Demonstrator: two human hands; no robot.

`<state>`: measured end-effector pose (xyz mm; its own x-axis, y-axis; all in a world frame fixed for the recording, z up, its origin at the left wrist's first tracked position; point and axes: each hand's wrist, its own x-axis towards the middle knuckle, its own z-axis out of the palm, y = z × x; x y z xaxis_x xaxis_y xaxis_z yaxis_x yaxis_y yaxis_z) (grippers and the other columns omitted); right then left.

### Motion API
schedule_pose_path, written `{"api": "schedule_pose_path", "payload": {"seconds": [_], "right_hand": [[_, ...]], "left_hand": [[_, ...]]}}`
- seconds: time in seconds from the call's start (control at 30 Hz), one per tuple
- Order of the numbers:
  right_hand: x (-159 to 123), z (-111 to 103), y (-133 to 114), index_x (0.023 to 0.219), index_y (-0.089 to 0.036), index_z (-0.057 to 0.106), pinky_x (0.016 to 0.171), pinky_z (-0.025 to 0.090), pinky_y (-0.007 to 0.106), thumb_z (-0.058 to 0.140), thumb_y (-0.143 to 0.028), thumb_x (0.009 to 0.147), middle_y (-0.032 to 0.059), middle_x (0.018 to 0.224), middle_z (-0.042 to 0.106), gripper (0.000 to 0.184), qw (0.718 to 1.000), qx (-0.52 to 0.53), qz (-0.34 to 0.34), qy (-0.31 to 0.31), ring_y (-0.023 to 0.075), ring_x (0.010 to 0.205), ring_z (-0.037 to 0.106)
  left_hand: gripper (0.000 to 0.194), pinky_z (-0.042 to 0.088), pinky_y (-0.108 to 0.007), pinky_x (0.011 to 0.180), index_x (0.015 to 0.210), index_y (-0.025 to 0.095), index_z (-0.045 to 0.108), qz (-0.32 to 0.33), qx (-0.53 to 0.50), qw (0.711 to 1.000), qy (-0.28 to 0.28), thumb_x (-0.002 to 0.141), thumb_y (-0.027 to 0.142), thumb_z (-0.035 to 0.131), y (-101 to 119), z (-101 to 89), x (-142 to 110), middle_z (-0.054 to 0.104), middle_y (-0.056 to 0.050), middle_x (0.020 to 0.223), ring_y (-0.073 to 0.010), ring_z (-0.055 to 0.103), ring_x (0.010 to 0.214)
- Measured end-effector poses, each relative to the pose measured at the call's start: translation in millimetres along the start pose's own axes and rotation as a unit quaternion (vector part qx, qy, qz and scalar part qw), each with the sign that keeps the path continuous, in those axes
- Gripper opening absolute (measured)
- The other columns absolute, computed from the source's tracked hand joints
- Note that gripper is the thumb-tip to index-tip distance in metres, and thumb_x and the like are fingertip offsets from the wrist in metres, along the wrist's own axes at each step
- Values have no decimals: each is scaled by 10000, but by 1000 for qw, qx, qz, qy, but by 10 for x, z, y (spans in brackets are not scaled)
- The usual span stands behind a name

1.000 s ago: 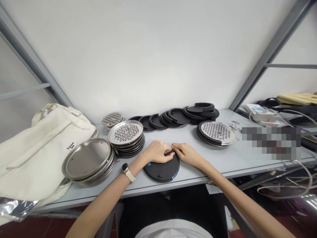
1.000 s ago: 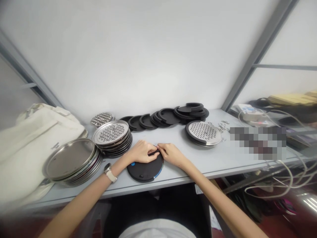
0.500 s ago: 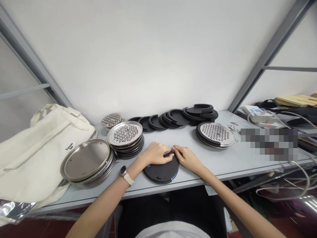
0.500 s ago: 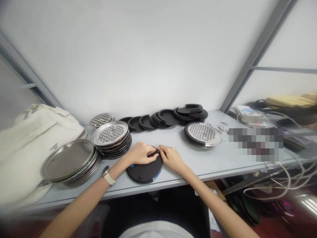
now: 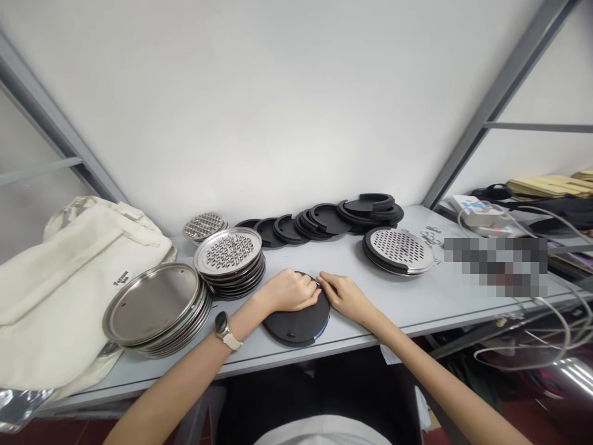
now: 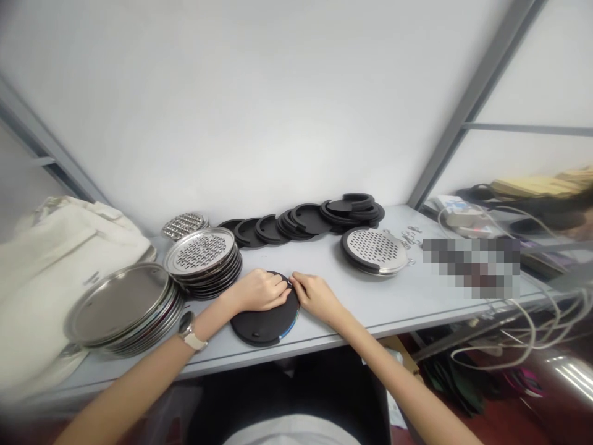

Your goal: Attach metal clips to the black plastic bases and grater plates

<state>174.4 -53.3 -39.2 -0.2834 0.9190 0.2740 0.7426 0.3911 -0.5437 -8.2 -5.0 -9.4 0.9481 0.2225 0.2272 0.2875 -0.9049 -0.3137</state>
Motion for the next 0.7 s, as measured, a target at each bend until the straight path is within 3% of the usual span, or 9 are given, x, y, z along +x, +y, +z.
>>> {"api": "schedule_pose_path", "payload": {"seconds": [0.17, 0.37, 0.7], "right_hand": [[2, -7, -15, 692, -214, 406, 572, 311, 237, 325, -257, 971, -11, 604, 510, 294, 1000, -9, -2, -3, 139, 544, 472], [1, -5, -16, 721, -207, 450, 590, 325, 236, 329, -259, 975, 4, 637, 554, 285, 1000, -9, -1, -6, 145, 582, 521], [-4, -19, -32, 676, -206, 453, 568, 315, 232, 334, -299, 975, -9, 596, 527, 335, 1000, 24, 11, 0, 137, 556, 484]], "left_hand": [[334, 386, -271, 493, 798, 123, 604, 42, 0, 999, -17, 953, 310, 375, -77, 4, -8, 639, -80, 694, -181, 601, 576], [291, 377, -276, 512, 770, 147, 588, -17, -43, 998, -35, 924, 343, 436, -93, -47, -16, 658, -58, 718, -187, 615, 587], [292, 368, -272, 554, 738, 150, 613, -44, -100, 993, -36, 907, 338, 468, -94, -57, -31, 680, -69, 737, -186, 635, 634]]}}
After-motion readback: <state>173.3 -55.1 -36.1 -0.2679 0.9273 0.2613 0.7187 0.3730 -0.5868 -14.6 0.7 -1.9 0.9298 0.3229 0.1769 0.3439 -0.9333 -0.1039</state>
